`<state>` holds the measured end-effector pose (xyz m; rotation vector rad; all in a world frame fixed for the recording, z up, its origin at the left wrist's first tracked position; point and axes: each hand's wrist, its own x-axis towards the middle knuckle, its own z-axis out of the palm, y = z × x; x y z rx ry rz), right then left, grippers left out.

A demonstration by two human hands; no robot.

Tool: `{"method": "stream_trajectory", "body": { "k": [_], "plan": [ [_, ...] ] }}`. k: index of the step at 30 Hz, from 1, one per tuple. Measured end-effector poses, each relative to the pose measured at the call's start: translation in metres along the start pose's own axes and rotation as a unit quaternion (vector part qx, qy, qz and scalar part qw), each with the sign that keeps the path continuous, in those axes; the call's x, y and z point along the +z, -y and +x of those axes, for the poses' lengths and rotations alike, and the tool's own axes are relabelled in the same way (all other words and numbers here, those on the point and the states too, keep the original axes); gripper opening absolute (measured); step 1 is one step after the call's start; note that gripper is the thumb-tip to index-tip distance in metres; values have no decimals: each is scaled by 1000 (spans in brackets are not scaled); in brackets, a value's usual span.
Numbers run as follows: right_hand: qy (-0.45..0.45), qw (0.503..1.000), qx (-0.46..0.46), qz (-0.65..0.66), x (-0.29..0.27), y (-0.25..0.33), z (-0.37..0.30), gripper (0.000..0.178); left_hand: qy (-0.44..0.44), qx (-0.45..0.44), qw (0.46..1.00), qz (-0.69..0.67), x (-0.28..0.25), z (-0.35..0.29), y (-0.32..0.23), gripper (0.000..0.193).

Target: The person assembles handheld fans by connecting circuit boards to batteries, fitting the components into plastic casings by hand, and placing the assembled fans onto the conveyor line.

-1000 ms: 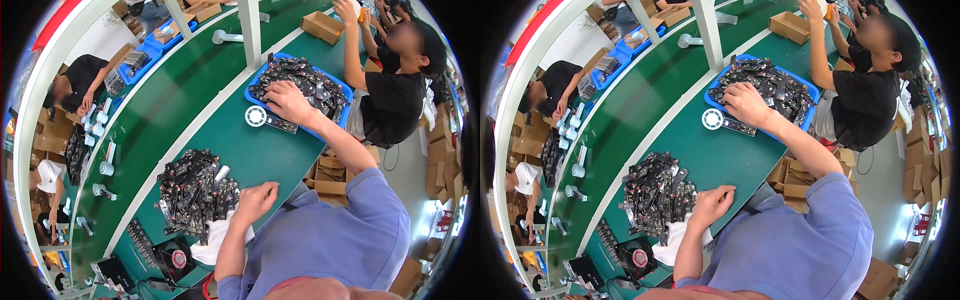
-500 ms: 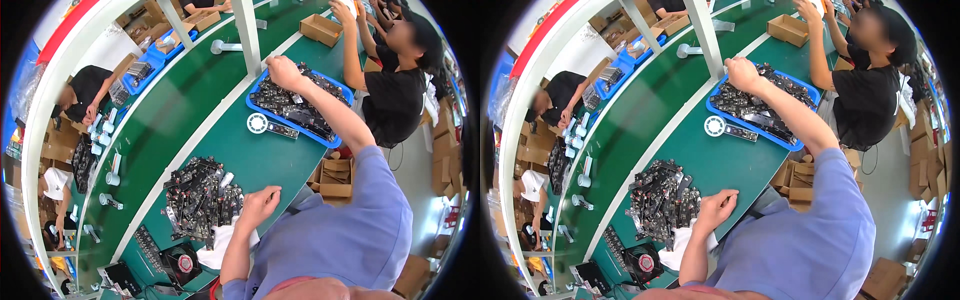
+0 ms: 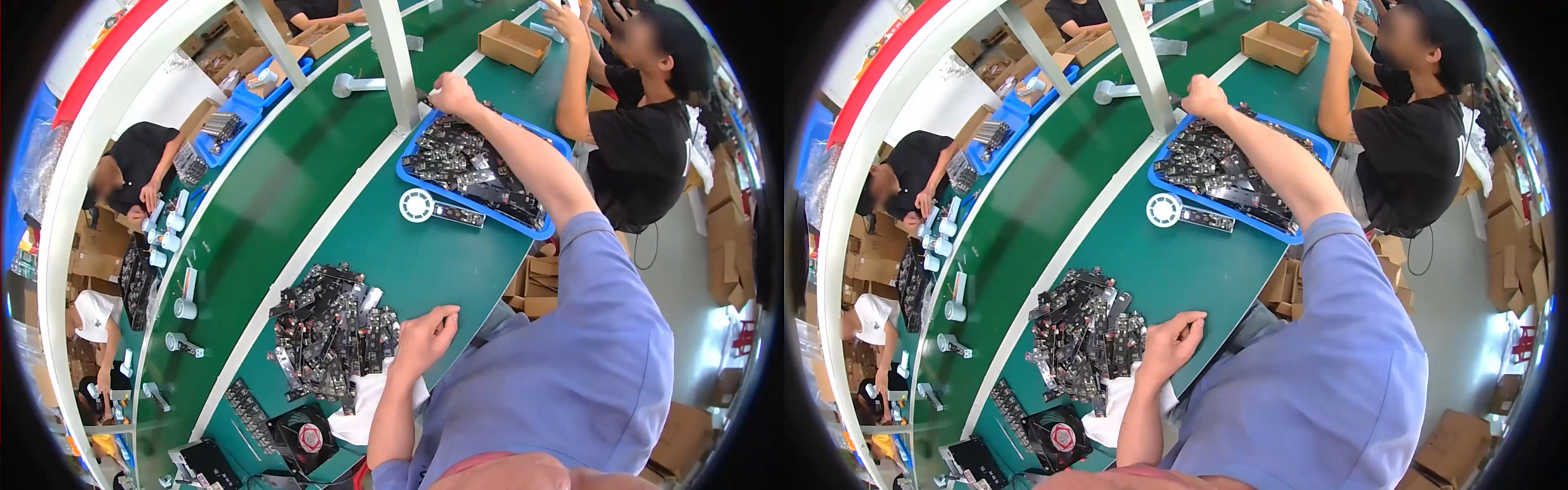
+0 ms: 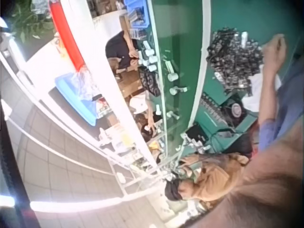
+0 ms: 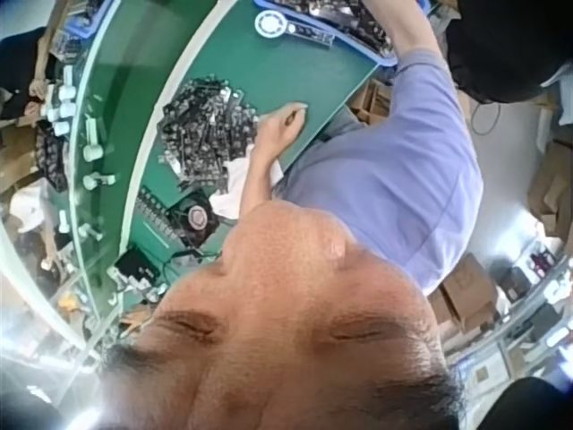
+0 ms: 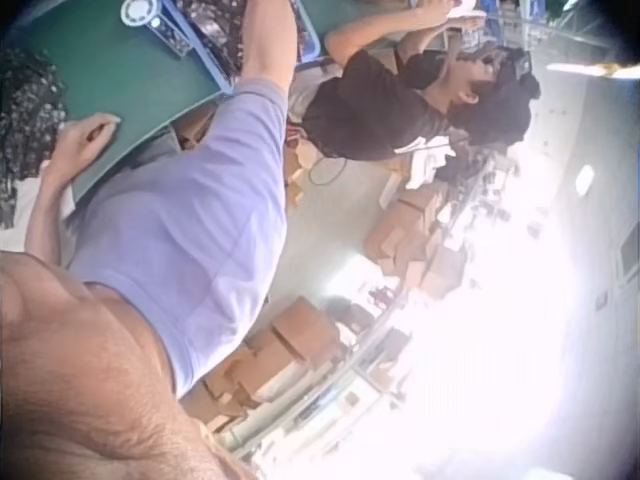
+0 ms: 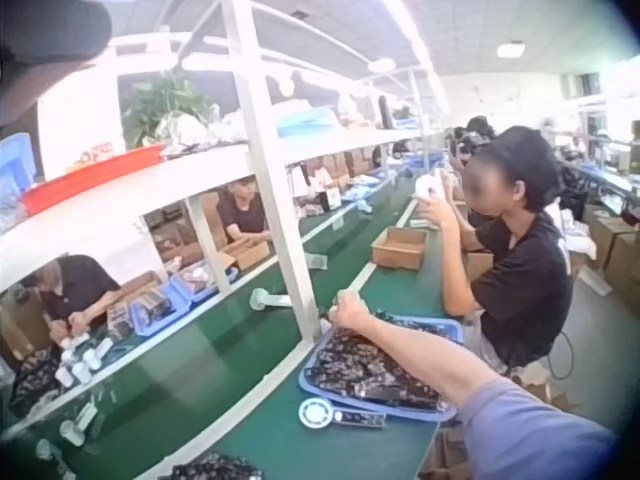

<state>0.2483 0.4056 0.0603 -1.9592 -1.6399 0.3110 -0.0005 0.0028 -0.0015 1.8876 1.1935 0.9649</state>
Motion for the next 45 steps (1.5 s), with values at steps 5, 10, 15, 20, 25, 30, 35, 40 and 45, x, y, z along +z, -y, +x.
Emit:
{"method": "stream_trajectory", "body": {
  "k": [5,10,15,20,25,30,35,40,45],
  "plan": [
    [26,996,-68,58,-63,-15,-40,39,-27,4,1000,-14,2,-2,2,13],
    [62,988,-118,78,-121,-50,-107,26,-25,4,1000,3,4,-1,-1,12],
    [65,987,-135,60,-134,-80,-136,19,-3,1,1000,31,1,0,-4,12],
    [37,981,-189,39,-129,-79,-133,22,-24,15,999,24,6,-2,-1,14],
    [-37,949,-310,41,-98,-90,-81,32,-22,-3,1000,16,5,-5,-1,13],
    [61,987,-150,3,-64,-115,-19,53,-4,-8,1000,25,3,-2,-3,15],
    [120,991,-20,-53,-44,-119,14,62,-9,-5,1000,18,1,-2,-3,14],
    [100,991,-44,-73,-39,-130,18,50,-8,0,1000,17,2,-1,-2,14],
    [94,993,-44,-64,-42,-131,16,43,-8,2,1000,20,0,-1,-3,13]
  ]
}}
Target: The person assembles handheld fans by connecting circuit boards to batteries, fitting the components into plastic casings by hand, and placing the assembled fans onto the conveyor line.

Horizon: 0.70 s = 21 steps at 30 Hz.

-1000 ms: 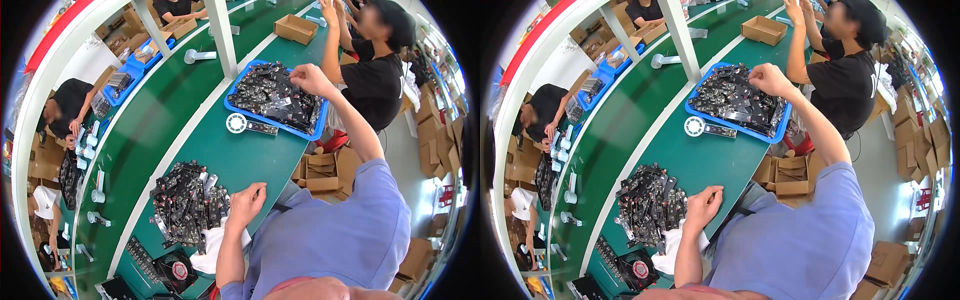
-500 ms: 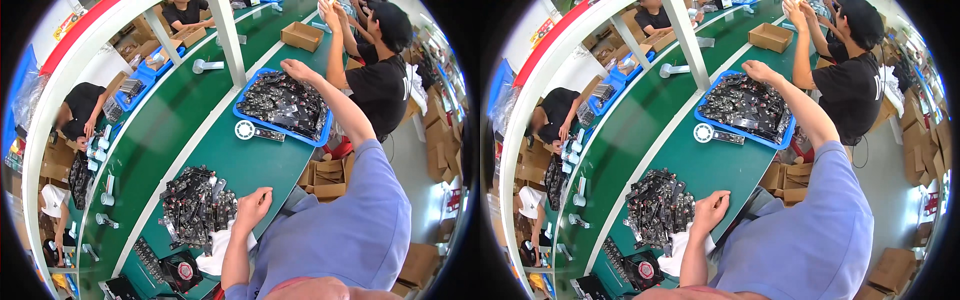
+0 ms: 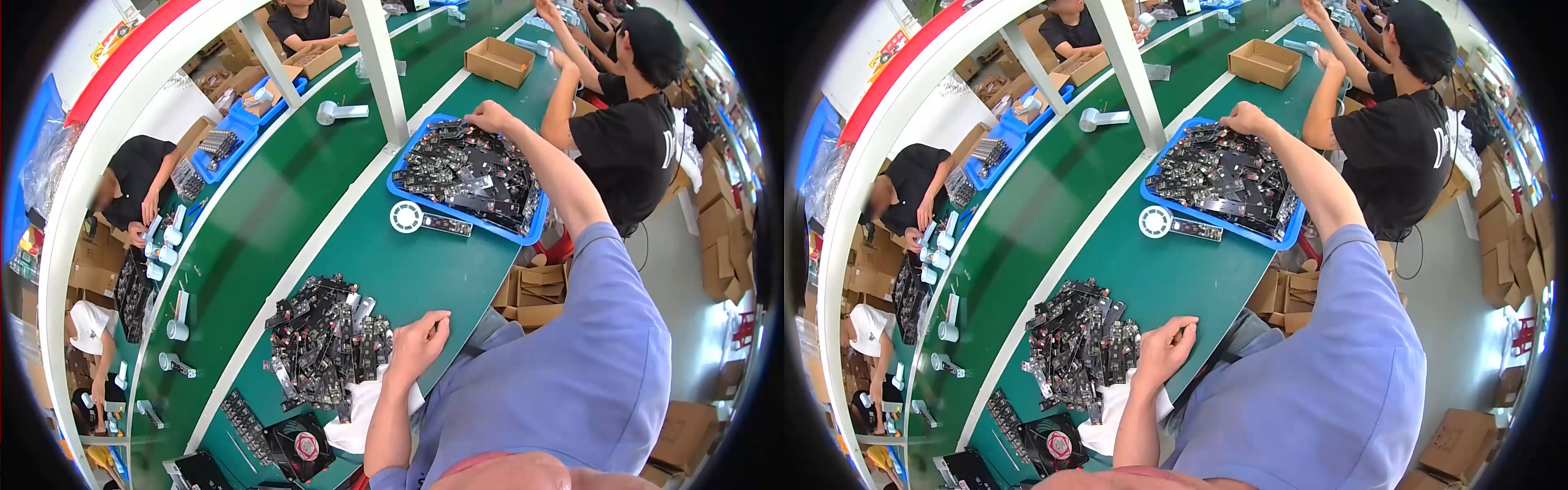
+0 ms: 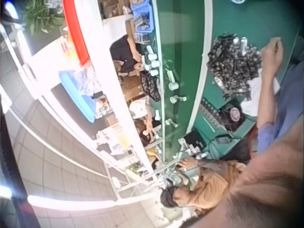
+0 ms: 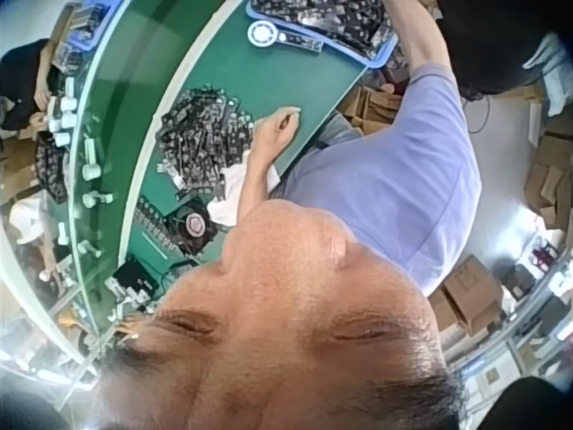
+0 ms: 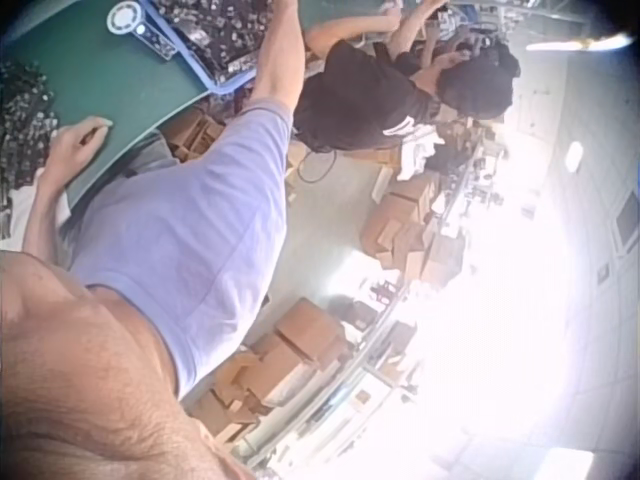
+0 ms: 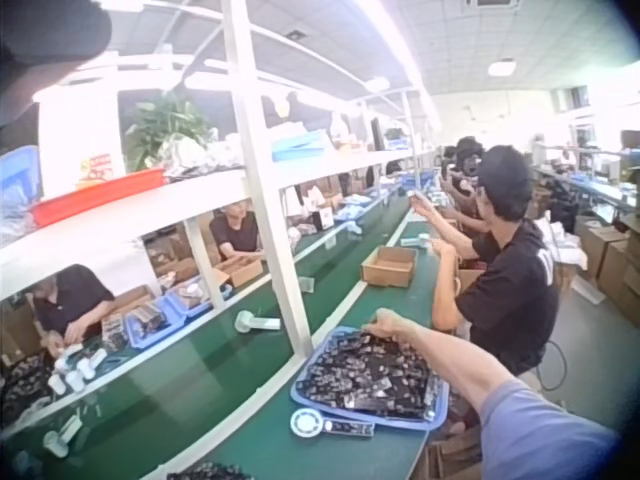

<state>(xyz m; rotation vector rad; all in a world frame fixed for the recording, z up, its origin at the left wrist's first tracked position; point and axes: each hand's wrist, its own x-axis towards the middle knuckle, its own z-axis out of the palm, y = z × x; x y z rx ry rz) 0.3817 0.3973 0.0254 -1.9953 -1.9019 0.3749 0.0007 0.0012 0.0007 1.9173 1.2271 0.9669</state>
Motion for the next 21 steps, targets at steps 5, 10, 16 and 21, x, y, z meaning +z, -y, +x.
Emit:
{"method": "stream_trajectory", "body": {
  "k": [5,10,16,21],
  "plan": [
    [-20,1000,-5,9,-2,-1,-2,32,-1,-9,1000,-8,0,0,0,13],
    [-30,999,-11,10,-2,-4,-4,29,0,-14,1000,-13,1,0,-1,14],
    [-6,1000,-7,-20,-4,-3,-1,32,-1,-18,1000,-19,2,0,1,15],
    [-12,999,-6,-44,-5,2,-5,35,-15,-15,999,-33,4,-1,2,14]
  ]
}}
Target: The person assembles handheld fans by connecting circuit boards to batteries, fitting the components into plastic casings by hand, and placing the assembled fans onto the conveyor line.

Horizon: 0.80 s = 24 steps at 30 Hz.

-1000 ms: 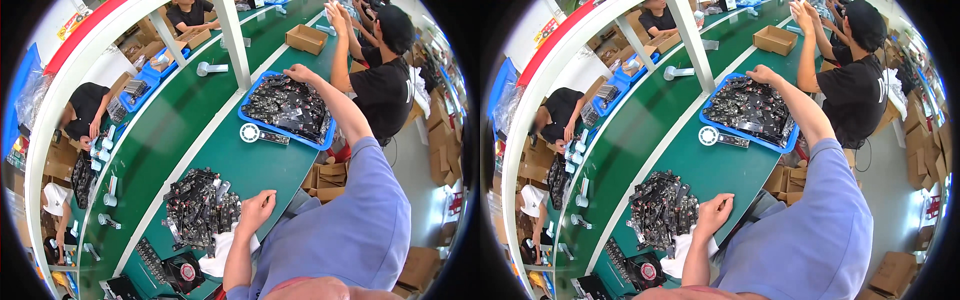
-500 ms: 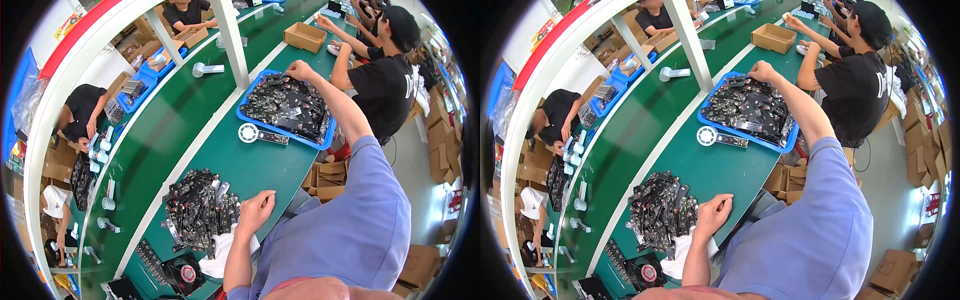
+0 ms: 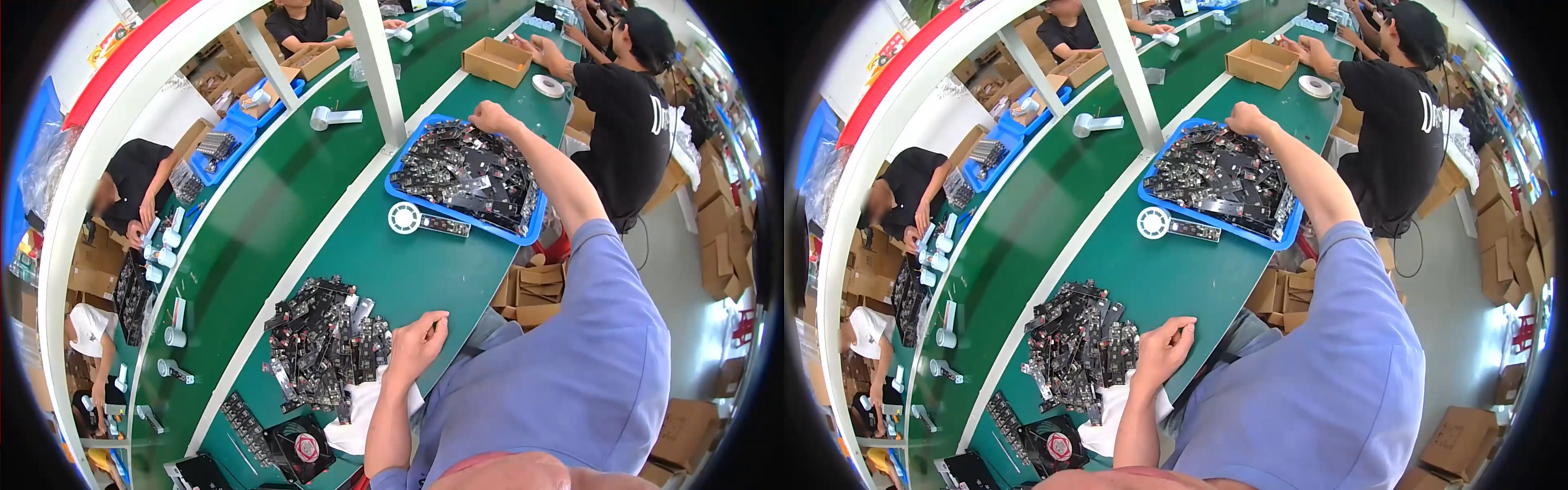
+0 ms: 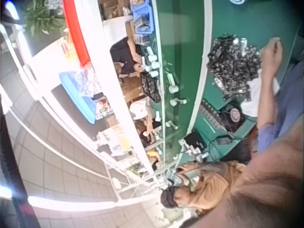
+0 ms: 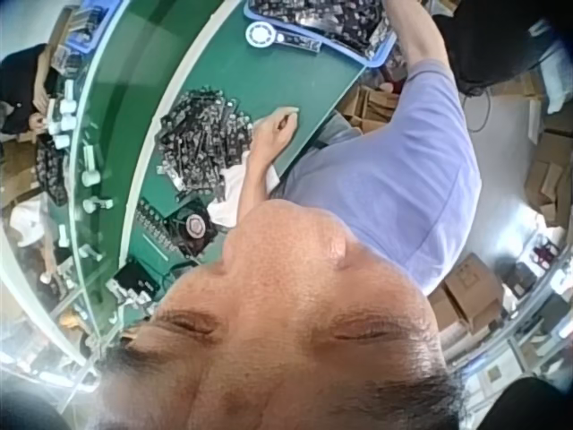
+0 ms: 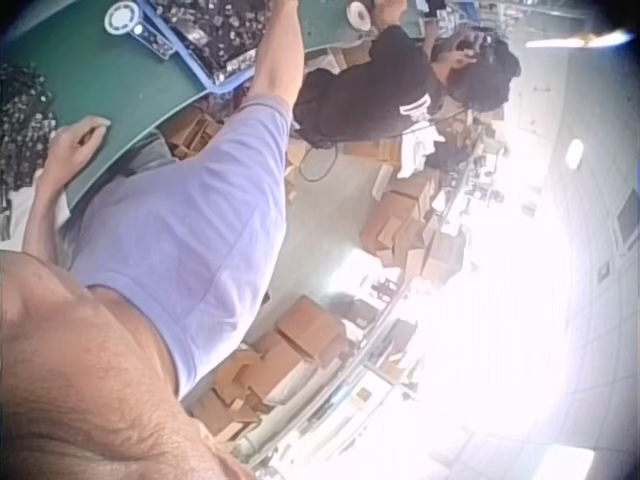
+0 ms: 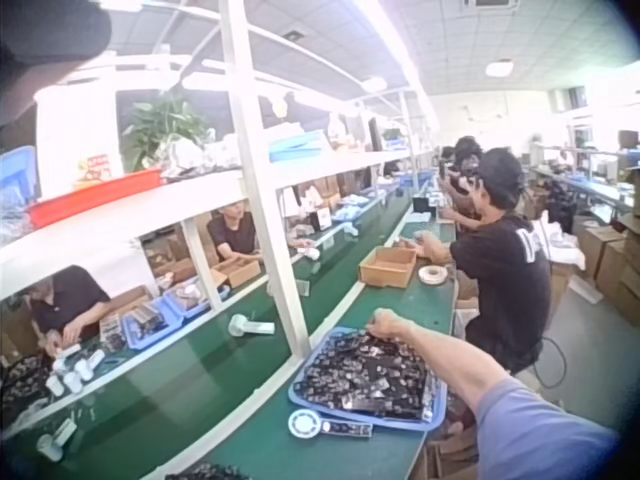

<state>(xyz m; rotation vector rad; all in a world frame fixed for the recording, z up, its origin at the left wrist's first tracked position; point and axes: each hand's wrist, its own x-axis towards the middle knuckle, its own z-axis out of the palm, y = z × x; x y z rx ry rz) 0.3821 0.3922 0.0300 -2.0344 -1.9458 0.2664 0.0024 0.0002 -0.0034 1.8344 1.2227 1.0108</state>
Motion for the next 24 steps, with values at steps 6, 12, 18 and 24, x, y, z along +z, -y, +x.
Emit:
{"method": "stream_trajectory", "body": {
  "k": [6,12,18,24],
  "plan": [
    [24,1000,19,-6,-3,-1,5,39,11,-3,1000,13,-2,0,-1,14],
    [4,999,-11,30,0,-6,0,39,11,1,1000,15,-1,1,0,14],
    [17,999,18,23,-10,-8,-4,36,16,-7,1000,13,-2,1,-1,15],
    [8,998,-9,59,-5,-18,-5,35,20,-19,999,19,-3,1,-2,16]
  ]
}}
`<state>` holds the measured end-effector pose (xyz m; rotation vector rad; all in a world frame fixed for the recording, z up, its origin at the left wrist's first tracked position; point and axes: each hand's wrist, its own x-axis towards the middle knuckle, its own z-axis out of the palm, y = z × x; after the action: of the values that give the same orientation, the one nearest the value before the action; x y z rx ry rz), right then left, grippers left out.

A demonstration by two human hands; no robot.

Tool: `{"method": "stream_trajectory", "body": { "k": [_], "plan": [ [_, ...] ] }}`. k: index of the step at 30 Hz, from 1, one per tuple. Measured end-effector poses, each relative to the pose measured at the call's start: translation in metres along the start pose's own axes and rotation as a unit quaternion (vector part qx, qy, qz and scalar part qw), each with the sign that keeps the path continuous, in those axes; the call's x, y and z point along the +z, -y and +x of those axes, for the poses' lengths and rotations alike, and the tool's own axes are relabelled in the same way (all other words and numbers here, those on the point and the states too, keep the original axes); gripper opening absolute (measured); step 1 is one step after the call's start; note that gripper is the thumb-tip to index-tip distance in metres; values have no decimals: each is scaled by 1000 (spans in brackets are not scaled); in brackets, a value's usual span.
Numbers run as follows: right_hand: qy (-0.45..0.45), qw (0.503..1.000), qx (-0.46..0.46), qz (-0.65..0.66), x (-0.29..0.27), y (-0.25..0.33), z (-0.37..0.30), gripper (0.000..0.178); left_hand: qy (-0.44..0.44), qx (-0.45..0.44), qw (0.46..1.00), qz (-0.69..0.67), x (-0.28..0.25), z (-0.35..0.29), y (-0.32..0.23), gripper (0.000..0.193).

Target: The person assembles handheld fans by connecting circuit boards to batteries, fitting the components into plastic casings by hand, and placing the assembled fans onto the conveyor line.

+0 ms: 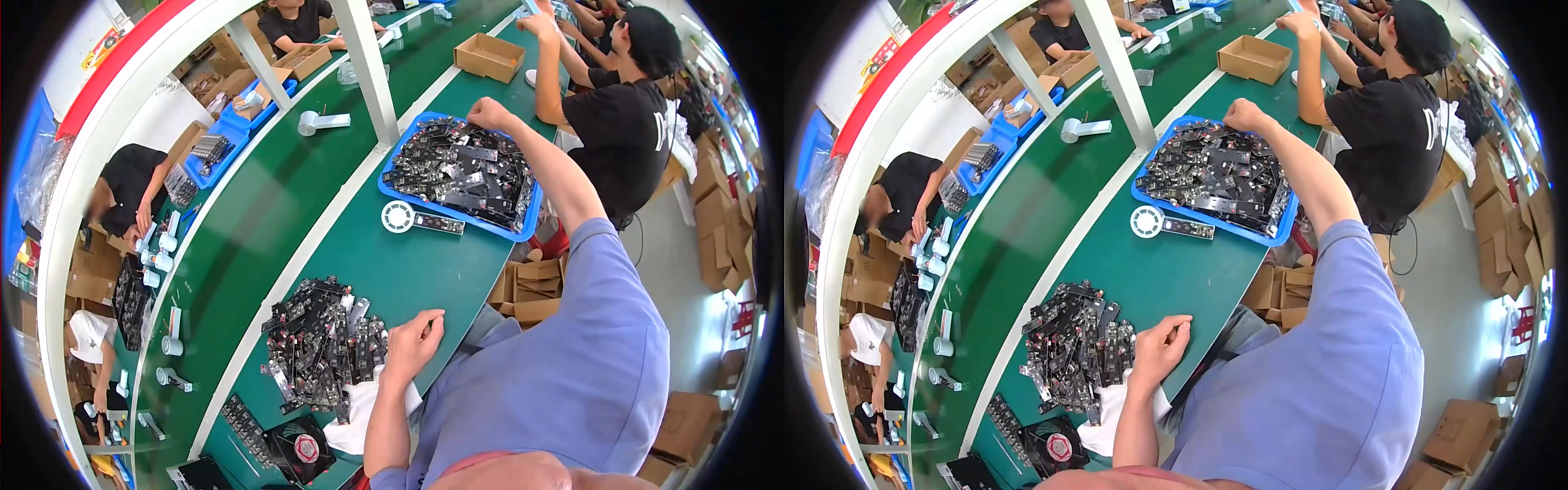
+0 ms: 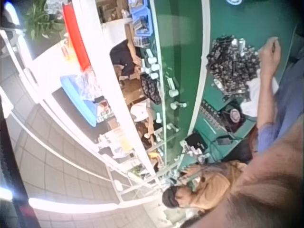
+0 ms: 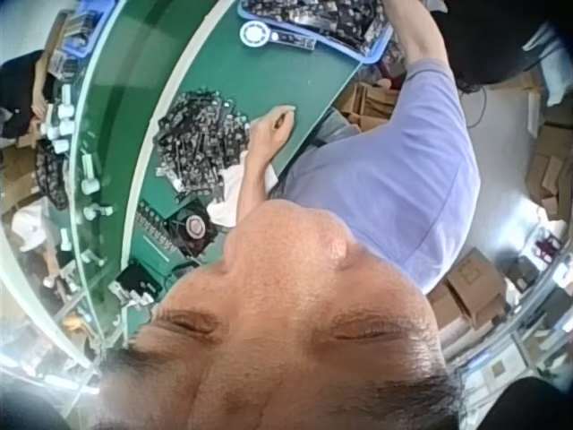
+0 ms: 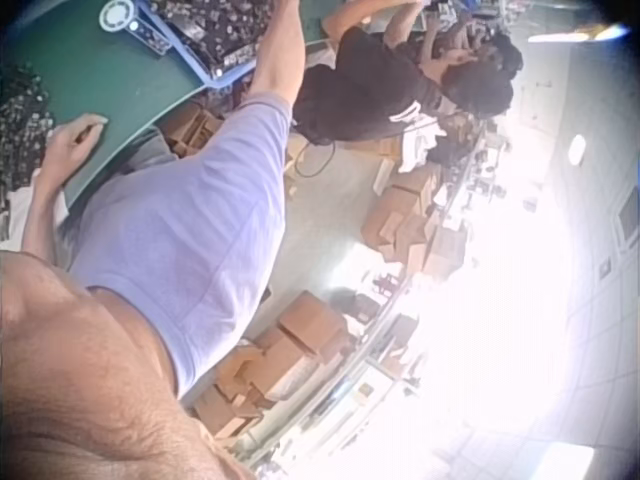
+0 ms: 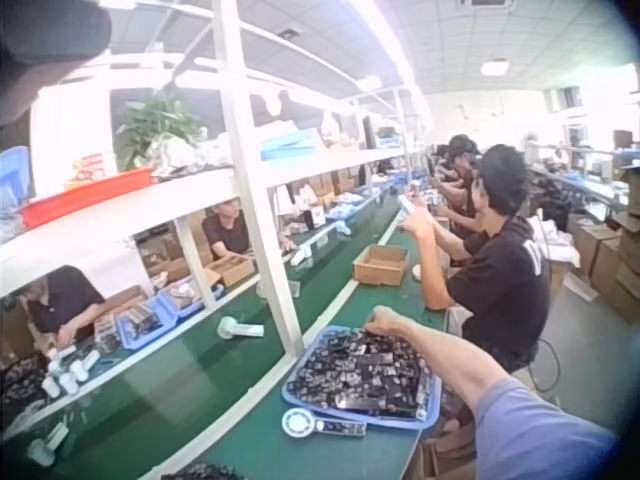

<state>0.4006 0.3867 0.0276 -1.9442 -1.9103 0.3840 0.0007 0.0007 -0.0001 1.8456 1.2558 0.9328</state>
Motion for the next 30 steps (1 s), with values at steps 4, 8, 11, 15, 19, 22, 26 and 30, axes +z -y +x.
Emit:
{"method": "stream_trajectory", "body": {
  "k": [4,8,11,15,19,22,26,30],
  "plan": [
    [-3,1000,23,2,1,3,0,36,-1,-3,1000,-4,1,-1,1,15],
    [11,998,54,18,-1,6,0,44,-9,6,1000,-5,3,-1,2,14],
    [-19,996,59,58,-2,-9,-1,50,-8,19,1000,-7,5,1,1,14],
    [-89,993,46,62,-20,8,-14,45,-14,12,1000,-11,4,0,3,14],
    [-119,963,4,240,-50,22,-50,44,-13,6,1000,1,2,0,3,14],
    [-139,938,-7,318,-68,19,-86,44,-7,12,1000,8,2,1,2,13],
    [-174,922,-24,344,-66,37,-131,40,-8,10,1000,6,2,2,-1,13],
    [38,933,-151,323,-53,114,-191,30,-15,20,1000,-1,3,0,0,13]
  ]
}}
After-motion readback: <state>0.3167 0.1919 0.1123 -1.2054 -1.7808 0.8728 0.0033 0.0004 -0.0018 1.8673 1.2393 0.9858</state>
